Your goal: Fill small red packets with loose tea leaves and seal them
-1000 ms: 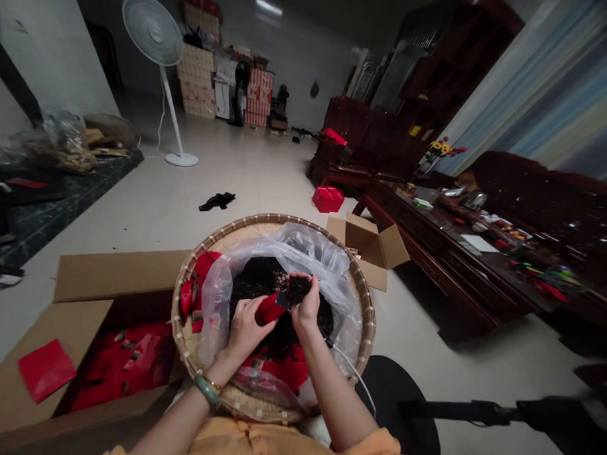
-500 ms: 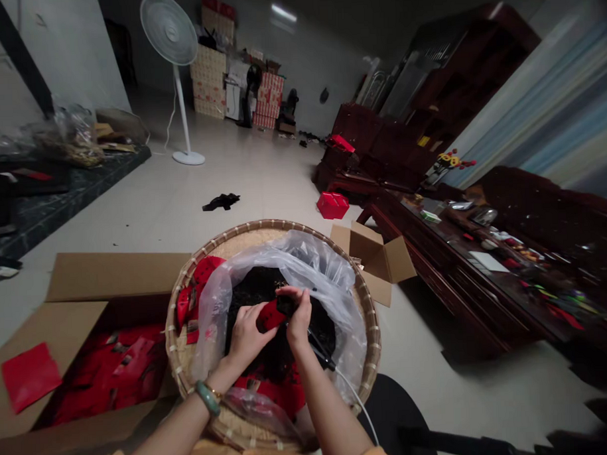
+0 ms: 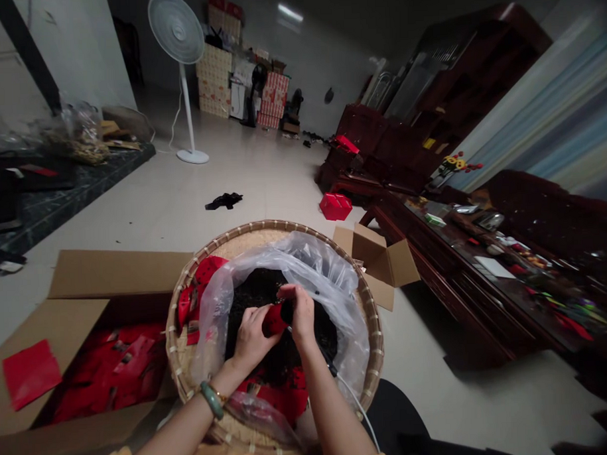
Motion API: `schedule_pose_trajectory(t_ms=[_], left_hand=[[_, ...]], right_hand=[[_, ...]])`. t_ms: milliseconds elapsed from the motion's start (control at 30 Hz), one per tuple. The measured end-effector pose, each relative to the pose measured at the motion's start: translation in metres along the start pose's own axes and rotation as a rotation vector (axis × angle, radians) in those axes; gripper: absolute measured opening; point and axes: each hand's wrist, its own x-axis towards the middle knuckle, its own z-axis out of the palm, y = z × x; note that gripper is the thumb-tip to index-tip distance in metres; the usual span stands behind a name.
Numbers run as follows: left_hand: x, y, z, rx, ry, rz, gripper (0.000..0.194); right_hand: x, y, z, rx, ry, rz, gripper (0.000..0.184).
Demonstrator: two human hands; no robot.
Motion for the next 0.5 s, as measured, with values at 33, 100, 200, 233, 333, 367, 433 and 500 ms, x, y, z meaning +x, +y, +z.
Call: schedule_pose_trajectory(t_ms=[33, 100, 200, 233, 333, 367, 433, 500], left_hand=[[0.000, 0.001, 0.001, -0.001, 0.004, -0.004, 0.044], [0.000, 0.002, 0.001, -0.001, 0.017, -0.017, 0.045], [-0.001, 0.003, 0.000, -0.008, 0.039, -0.027, 0.048], [0.000, 0.003, 0.000, -0.013, 0.044, -0.029, 0.048], [0.001, 0.003, 0.000, -0.027, 0.076, -0.059, 0.048], [0.002, 0.002, 0.000, -0.029, 0.093, -0.075, 0.048], [0.005, -0.001, 0.001, -0.025, 0.121, -0.101, 0.048], [0.008, -0.003, 0.001, -0.012, 0.138, -0.109, 0.050]], right_hand=[[0.000, -0.004, 0.000, 0.000, -0.041, 0.011, 0.040], [0.000, -0.013, 0.000, 0.080, -0.091, 0.037, 0.044], [-0.002, -0.027, 0.000, 0.326, -0.126, 0.064, 0.042], [-0.004, -0.032, 0.000, 0.391, -0.133, 0.071, 0.040], [-0.007, -0.041, -0.001, 0.455, -0.124, 0.068, 0.036], [-0.007, -0.043, -0.002, 0.454, -0.106, 0.057, 0.035], [-0.006, -0.042, -0.004, 0.454, -0.044, 0.020, 0.033], [-0.004, -0.037, -0.008, 0.446, 0.028, -0.006, 0.030]])
